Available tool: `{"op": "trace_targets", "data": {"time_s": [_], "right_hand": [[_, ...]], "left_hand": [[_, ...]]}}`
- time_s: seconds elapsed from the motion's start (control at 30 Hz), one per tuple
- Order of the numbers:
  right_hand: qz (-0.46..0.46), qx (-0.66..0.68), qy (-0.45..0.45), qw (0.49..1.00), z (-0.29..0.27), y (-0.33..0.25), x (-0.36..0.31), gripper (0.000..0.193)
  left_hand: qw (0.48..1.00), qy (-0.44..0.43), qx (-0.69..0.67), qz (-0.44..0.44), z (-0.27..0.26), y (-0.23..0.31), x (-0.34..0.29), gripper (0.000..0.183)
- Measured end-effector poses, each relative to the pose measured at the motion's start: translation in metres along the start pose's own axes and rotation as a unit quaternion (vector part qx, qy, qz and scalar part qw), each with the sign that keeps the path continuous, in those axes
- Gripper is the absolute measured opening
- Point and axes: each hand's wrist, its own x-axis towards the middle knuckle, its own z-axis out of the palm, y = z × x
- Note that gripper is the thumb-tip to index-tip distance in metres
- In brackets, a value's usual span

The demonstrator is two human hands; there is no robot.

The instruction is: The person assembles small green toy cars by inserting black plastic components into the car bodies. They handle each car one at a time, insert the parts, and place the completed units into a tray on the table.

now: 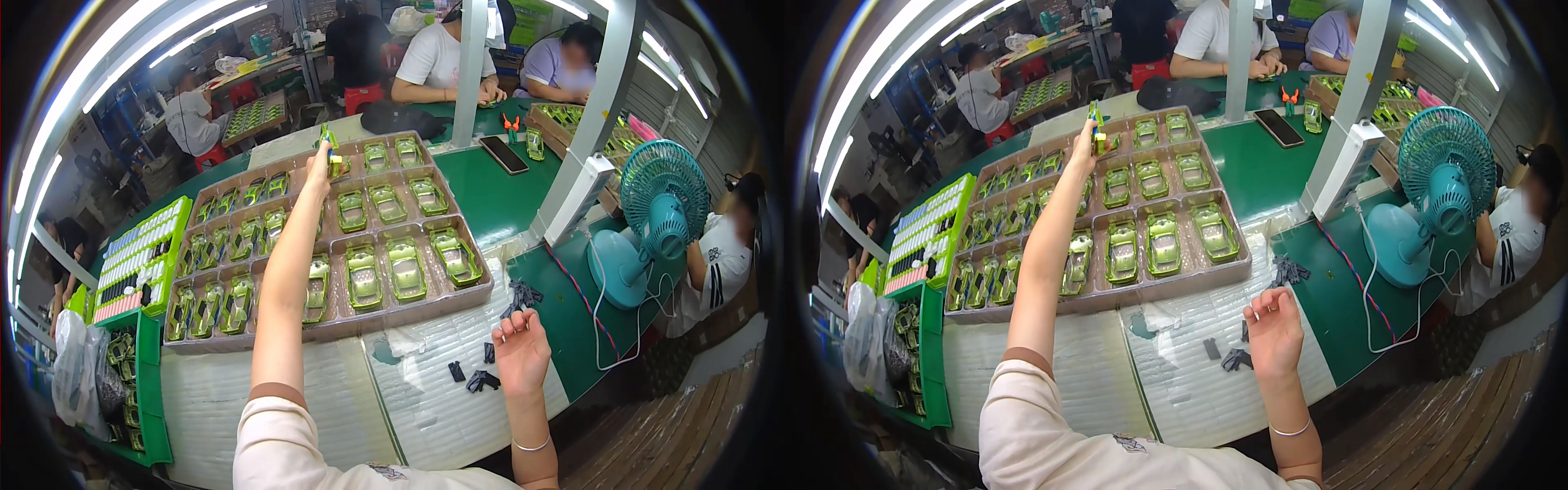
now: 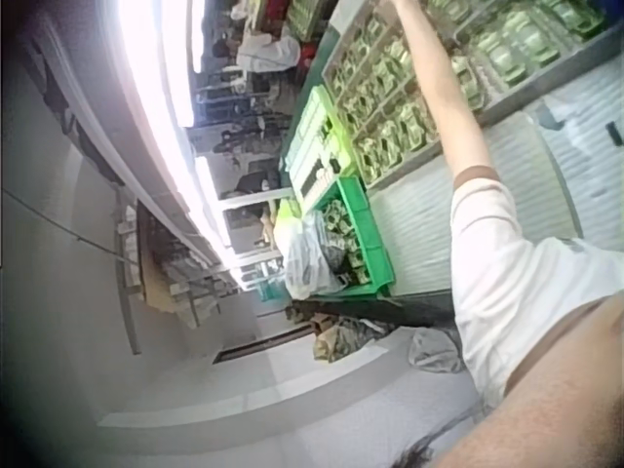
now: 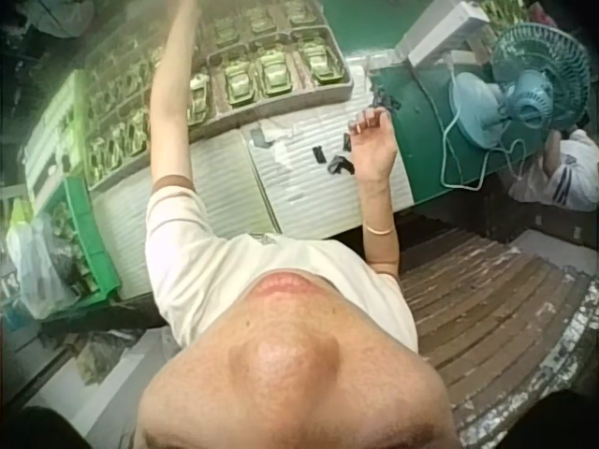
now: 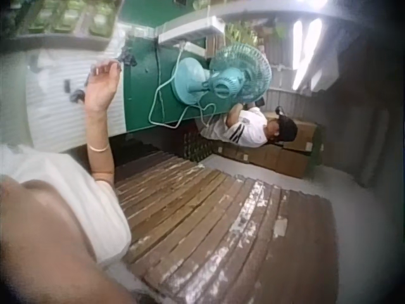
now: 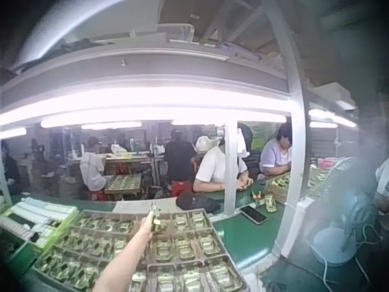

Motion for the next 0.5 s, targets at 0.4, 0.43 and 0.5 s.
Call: {"op": "trace_targets", "data": {"time_s": [0.4,0.43,0.5], "right_hand": [[0.004,-0.158,-0.096,0.983,0.001,0.002,-0.002,0.057],[0.004,-0.171,-0.107,0.979,0.003,0.003,-0.003,0.06],[0.002,-0.201,-0.127,0.971,0.007,0.0,-0.006,0.066]], "left_hand": [[0.987,-0.116,0.111,0.008,0.034,0.038,-0.115,0.04],[0.972,-0.157,0.164,0.057,0.039,0.034,-0.134,0.042],[0.923,-0.193,0.286,0.17,0.051,0.03,-0.201,0.044]]}}
